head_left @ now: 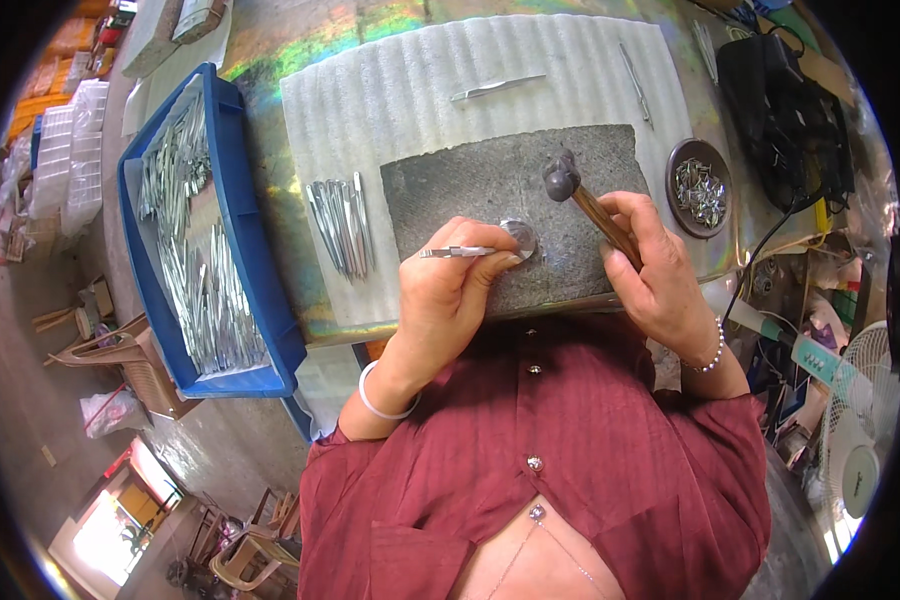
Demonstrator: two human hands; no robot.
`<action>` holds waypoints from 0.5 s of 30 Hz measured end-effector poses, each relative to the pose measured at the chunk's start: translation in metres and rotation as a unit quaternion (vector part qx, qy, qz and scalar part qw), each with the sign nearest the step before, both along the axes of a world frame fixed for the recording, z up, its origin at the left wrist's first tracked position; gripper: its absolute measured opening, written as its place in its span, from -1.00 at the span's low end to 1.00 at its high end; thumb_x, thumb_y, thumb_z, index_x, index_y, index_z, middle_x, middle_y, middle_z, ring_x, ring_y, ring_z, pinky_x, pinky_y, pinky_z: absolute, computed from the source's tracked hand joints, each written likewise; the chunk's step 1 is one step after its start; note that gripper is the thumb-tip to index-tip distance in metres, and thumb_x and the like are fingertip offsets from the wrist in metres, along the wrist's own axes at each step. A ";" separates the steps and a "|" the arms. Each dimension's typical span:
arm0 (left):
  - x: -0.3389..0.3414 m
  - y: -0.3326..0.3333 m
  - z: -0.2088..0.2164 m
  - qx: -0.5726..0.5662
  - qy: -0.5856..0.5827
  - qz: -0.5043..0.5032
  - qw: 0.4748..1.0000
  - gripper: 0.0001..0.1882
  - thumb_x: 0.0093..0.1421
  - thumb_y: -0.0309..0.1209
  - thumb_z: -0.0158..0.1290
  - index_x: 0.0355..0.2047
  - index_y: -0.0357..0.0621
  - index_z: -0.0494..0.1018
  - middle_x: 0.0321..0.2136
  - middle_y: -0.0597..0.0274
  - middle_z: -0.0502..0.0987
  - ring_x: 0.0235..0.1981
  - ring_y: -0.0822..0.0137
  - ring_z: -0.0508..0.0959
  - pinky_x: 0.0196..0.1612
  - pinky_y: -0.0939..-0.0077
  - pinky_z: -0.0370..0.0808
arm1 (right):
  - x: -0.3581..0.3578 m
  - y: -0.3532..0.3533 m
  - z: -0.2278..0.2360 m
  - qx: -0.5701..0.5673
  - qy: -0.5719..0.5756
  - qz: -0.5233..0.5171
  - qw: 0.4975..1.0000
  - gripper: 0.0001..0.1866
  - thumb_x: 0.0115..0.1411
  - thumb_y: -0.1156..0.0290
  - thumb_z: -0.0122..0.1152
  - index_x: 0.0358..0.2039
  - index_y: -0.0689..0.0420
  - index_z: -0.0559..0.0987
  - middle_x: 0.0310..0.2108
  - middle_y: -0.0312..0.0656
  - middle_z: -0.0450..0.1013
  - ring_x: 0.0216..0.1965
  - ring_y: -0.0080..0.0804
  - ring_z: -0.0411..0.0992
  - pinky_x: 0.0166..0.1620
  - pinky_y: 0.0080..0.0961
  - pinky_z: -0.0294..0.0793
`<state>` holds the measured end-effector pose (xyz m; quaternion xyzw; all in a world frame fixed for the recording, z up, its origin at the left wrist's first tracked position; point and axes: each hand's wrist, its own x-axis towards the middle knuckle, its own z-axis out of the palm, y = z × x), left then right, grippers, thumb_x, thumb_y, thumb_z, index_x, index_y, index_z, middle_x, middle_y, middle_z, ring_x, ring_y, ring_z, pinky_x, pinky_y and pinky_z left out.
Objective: The person is assembling small metal hardware components by inserting pins and securing them with a hammer.
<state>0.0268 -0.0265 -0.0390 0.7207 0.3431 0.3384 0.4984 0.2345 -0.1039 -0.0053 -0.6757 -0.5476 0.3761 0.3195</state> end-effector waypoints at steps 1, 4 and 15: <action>0.000 0.000 -0.001 -0.008 -0.003 0.002 1.000 -0.90 0.06 -0.65 0.09 -0.39 -0.25 0.46 -0.52 0.15 0.47 -0.54 0.32 0.47 -0.46 0.54 0.39 | 0.000 -0.001 -0.001 0.007 0.024 0.002 1.000 -0.64 0.08 0.58 0.00 -0.06 0.21 0.31 -0.37 -0.03 0.38 -0.35 -0.17 0.42 -0.22 -0.38 0.39; 0.001 -0.001 0.000 -0.019 -0.005 0.006 1.000 -0.92 0.08 -0.66 0.07 -0.40 -0.25 0.45 -0.53 0.15 0.47 -0.54 0.33 0.47 -0.46 0.55 0.40 | 0.000 -0.004 0.002 0.007 0.082 -0.002 0.997 -0.64 0.10 0.57 0.01 -0.05 0.21 0.31 -0.41 -0.12 0.36 -0.39 -0.37 0.38 -0.26 -0.49 0.36; -0.004 -0.002 -0.003 -0.040 0.000 -0.024 0.999 -0.93 0.19 -0.62 -0.01 -0.32 -0.35 0.45 -0.41 0.15 0.48 -0.44 0.43 0.51 -0.35 0.65 0.46 | 0.001 -0.012 0.007 0.002 0.227 0.021 0.974 -0.67 0.29 0.53 -0.08 0.05 0.22 0.21 -0.36 -0.33 0.25 -0.62 -0.80 0.11 -0.61 -0.83 0.07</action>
